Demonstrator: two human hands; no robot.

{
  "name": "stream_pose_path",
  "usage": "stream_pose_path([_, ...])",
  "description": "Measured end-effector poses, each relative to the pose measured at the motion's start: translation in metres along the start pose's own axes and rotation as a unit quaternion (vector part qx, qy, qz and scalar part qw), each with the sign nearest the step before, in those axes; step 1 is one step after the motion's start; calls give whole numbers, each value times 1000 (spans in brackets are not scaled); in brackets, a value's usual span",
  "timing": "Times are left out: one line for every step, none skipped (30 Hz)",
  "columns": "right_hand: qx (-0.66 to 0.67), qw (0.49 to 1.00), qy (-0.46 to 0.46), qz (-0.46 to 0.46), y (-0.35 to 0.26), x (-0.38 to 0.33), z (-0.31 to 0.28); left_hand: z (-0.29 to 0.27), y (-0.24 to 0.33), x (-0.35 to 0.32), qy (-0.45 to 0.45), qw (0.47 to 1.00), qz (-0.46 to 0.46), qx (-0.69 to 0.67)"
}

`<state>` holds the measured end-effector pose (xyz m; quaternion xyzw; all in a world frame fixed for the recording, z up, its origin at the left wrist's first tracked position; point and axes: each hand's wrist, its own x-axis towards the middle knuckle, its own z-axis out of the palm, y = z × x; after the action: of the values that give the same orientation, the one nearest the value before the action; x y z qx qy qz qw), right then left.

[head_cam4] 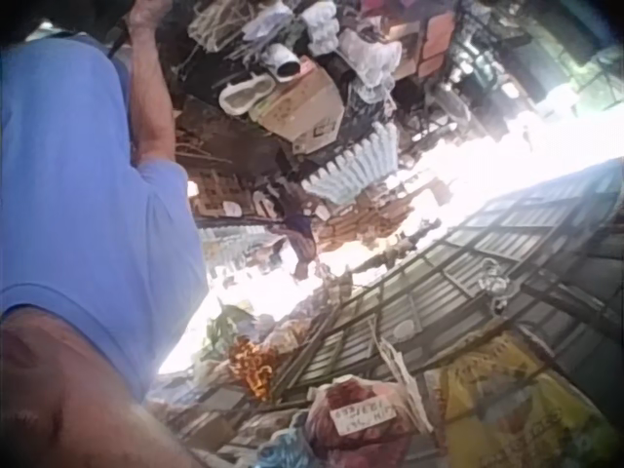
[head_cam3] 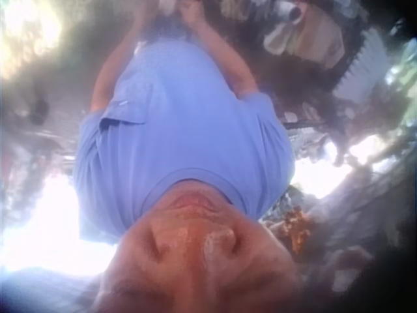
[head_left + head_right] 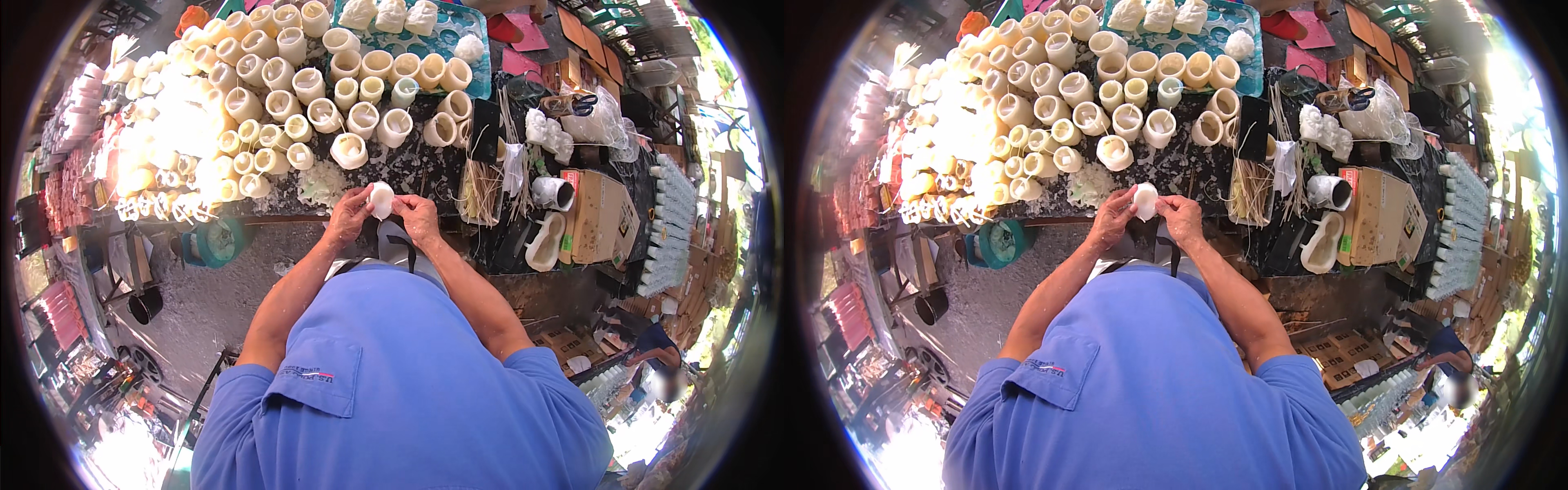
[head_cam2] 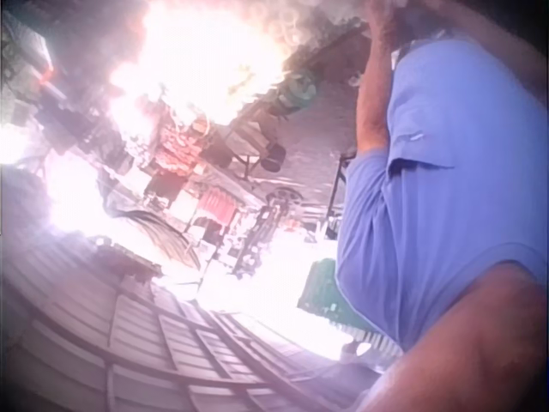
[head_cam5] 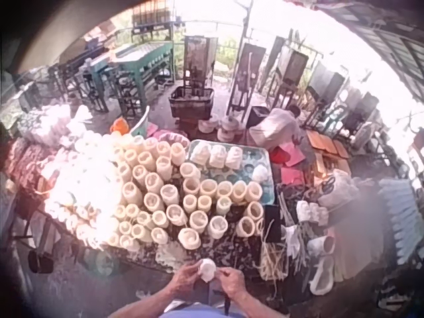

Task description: The person repeatedly picks up white cylindrical candle molds and wicks, inserts the wicks into the molds, and places the assembled units on a tray. The person also retrieves additional wicks from a nearby container and continues the assembly process.

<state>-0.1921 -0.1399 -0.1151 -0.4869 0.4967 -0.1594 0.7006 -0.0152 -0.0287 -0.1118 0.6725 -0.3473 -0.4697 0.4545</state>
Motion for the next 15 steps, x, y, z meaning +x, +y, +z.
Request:
stream_pose_path([-9,1000,6,0,-3,-1,0,0,-1,0,-3,1000,3,1])
stream_pose_path([-19,1000,12,-1,-8,-2,1,0,0,-1,-13,1000,-1,0])
stream_pose_path([-107,993,20,-54,-12,-4,1,1,0,-2,0,999,32,41])
stream_pose_path([-194,975,29,-105,-17,-6,1,3,2,-3,6,995,56,80])
stream_pose_path([-278,947,37,-154,-22,-8,2,5,4,-4,16,990,76,118])
stream_pose_path([-322,916,22,-237,-27,-8,2,8,6,-4,37,984,103,140])
stream_pose_path([-363,876,8,-317,-31,-7,3,12,9,-5,62,977,126,160])
stream_pose_path([-404,836,-1,-371,-34,-5,3,14,11,-5,86,967,153,183])
stream_pose_path([-397,833,-22,-386,-36,-3,3,14,13,-5,67,968,105,217])
stream_pose_path([-403,836,-35,-371,-38,-1,3,14,15,-4,48,965,61,252])
stream_pose_path([-409,838,-48,-358,-40,3,3,12,17,-2,32,959,18,281])
stream_pose_path([-416,842,-64,-336,-41,6,2,10,19,0,34,961,28,274])
stream_pose_path([-415,847,-64,-327,-42,10,1,6,21,1,38,964,38,261])
stream_pose_path([-416,852,-66,-311,-43,14,-1,3,23,2,42,966,56,249])
stream_pose_path([-410,857,-66,-305,-44,16,-3,0,24,2,42,971,41,230])
